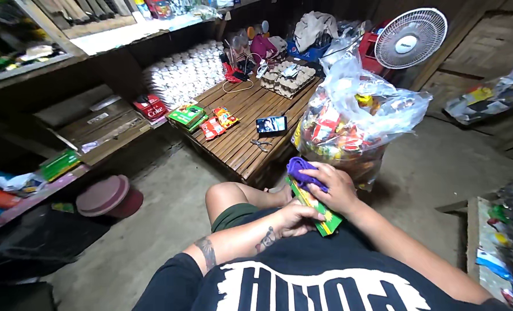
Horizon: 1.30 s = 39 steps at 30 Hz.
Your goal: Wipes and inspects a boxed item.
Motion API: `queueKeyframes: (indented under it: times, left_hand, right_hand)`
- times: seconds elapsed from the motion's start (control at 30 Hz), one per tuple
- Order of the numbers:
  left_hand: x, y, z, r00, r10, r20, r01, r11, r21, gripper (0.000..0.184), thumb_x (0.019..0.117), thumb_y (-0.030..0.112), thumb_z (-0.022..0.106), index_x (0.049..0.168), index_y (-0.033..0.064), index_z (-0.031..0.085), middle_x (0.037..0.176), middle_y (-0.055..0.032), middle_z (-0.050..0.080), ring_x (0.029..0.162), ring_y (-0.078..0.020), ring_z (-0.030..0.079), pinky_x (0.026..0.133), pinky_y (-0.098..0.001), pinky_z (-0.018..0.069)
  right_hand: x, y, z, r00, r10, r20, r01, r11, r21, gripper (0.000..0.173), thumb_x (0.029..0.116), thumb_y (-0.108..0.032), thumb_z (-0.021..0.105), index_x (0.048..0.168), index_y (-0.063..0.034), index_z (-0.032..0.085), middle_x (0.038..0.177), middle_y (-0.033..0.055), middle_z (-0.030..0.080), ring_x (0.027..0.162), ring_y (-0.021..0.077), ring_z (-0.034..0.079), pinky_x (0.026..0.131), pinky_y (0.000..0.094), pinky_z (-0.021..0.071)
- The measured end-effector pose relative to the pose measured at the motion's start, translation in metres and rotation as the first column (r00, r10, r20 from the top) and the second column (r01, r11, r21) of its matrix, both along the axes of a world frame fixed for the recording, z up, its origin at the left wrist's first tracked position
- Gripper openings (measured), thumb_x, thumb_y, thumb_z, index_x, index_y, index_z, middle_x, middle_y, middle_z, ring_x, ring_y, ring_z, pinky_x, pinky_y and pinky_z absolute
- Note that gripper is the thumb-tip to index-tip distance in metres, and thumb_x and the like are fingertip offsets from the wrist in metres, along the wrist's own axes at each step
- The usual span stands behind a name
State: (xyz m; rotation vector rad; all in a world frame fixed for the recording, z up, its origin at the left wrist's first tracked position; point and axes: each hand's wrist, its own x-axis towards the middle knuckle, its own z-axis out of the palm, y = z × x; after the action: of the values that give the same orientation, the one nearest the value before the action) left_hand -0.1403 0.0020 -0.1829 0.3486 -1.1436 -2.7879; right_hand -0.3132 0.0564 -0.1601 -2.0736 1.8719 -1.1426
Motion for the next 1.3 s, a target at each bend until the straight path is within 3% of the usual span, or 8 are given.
queueKeyframes:
  times: [0.1, 0.2, 0.37, 0.43, 0.53, 0.7, 1.03, 1.3]
  left_hand:
    - [0.000, 0.000, -0.001, 1.000, -0.020, -0.012, 0.019, 0.998, -0.055, 0.023, 0.0868, 0.001, 0.061, 0.108, 0.0094, 0.064, 0.097, -0.0052, 0.075, 0.089, -0.0151, 0.073, 0.083, -0.0352, 0.0599]
    - [-0.001, -0.002, -0.001, 0.999, -0.045, -0.026, 0.043, 0.994, -0.099, 0.023, 0.0859, 0.002, 0.063, 0.107, 0.0102, 0.066, 0.097, -0.0041, 0.075, 0.089, -0.0130, 0.072, 0.083, -0.0333, 0.0592]
    - [-0.002, -0.002, 0.004, 0.998, -0.054, 0.022, 0.056, 0.992, -0.113, 0.020, 0.0857, 0.002, 0.058, 0.091, 0.0176, 0.069, 0.089, 0.0035, 0.074, 0.082, -0.0064, 0.069, 0.078, -0.0265, 0.0570]
    - [-0.003, -0.002, 0.003, 0.999, -0.045, 0.023, 0.047, 0.995, -0.091, 0.018, 0.0865, 0.003, 0.060, 0.095, 0.0154, 0.068, 0.091, 0.0006, 0.074, 0.085, -0.0091, 0.070, 0.080, -0.0289, 0.0578]
    - [-0.002, -0.001, 0.004, 1.000, -0.019, 0.008, 0.019, 0.998, -0.052, 0.022, 0.0866, 0.000, 0.060, 0.106, 0.0093, 0.066, 0.096, -0.0056, 0.076, 0.087, -0.0150, 0.073, 0.081, -0.0338, 0.0601]
    - [-0.001, -0.001, 0.006, 0.999, -0.035, -0.006, 0.034, 0.998, -0.058, 0.021, 0.0877, -0.001, 0.059, 0.104, 0.0098, 0.067, 0.096, -0.0055, 0.076, 0.087, -0.0148, 0.074, 0.082, -0.0333, 0.0603]
    - [-0.001, 0.001, 0.005, 1.000, -0.015, 0.007, 0.016, 0.996, -0.090, 0.017, 0.0864, 0.001, 0.060, 0.097, 0.0131, 0.067, 0.091, -0.0020, 0.075, 0.085, -0.0115, 0.072, 0.081, -0.0312, 0.0592]
    - [0.001, 0.000, 0.003, 0.998, -0.025, -0.051, 0.021, 0.997, -0.078, 0.023, 0.0861, -0.002, 0.061, 0.106, 0.0093, 0.067, 0.098, -0.0052, 0.076, 0.090, -0.0141, 0.073, 0.085, -0.0330, 0.0596]
  right_hand:
    - [-0.021, -0.006, -0.008, 0.978, -0.205, 0.030, 0.199, 0.970, 0.140, 0.041, 0.1010, -0.035, 0.053, 0.133, -0.0155, 0.068, 0.140, 0.0170, 0.061, 0.132, 0.0368, 0.054, 0.109, 0.0540, 0.0436]
    - [-0.009, 0.000, -0.002, 0.965, -0.261, 0.024, 0.254, 0.954, 0.161, 0.041, 0.1020, -0.034, 0.052, 0.135, -0.0165, 0.067, 0.140, 0.0171, 0.060, 0.132, 0.0373, 0.054, 0.108, 0.0543, 0.0440]
    - [0.021, 0.010, 0.004, 0.998, 0.055, -0.022, -0.057, 0.991, -0.119, 0.034, 0.0968, -0.029, 0.057, 0.127, -0.0229, 0.071, 0.135, 0.0128, 0.065, 0.127, 0.0303, 0.060, 0.104, 0.0498, 0.0488]
    - [0.012, 0.004, 0.001, 0.993, 0.121, 0.003, -0.119, 0.984, -0.130, 0.034, 0.0971, -0.029, 0.057, 0.127, -0.0219, 0.071, 0.135, 0.0133, 0.064, 0.127, 0.0291, 0.059, 0.106, 0.0484, 0.0476]
    - [-0.005, -0.004, -0.002, 0.998, -0.024, 0.053, 0.024, 1.000, 0.009, 0.038, 0.0988, -0.032, 0.054, 0.129, -0.0171, 0.071, 0.136, 0.0152, 0.064, 0.128, 0.0339, 0.058, 0.105, 0.0526, 0.0471]
    - [-0.010, -0.006, -0.001, 0.973, -0.226, 0.043, 0.212, 0.954, 0.213, 0.040, 0.1033, -0.035, 0.051, 0.136, -0.0168, 0.067, 0.141, 0.0161, 0.060, 0.134, 0.0354, 0.053, 0.109, 0.0524, 0.0436]
    - [0.016, -0.003, 0.011, 0.996, 0.089, -0.011, -0.090, 0.995, -0.046, 0.035, 0.0974, -0.031, 0.058, 0.129, -0.0235, 0.071, 0.136, 0.0113, 0.064, 0.129, 0.0303, 0.058, 0.106, 0.0507, 0.0471]
    - [-0.013, -0.018, 0.006, 0.959, -0.283, 0.022, 0.265, 0.920, 0.288, 0.039, 0.1048, -0.036, 0.051, 0.137, -0.0188, 0.066, 0.143, 0.0142, 0.058, 0.136, 0.0352, 0.050, 0.111, 0.0538, 0.0419]
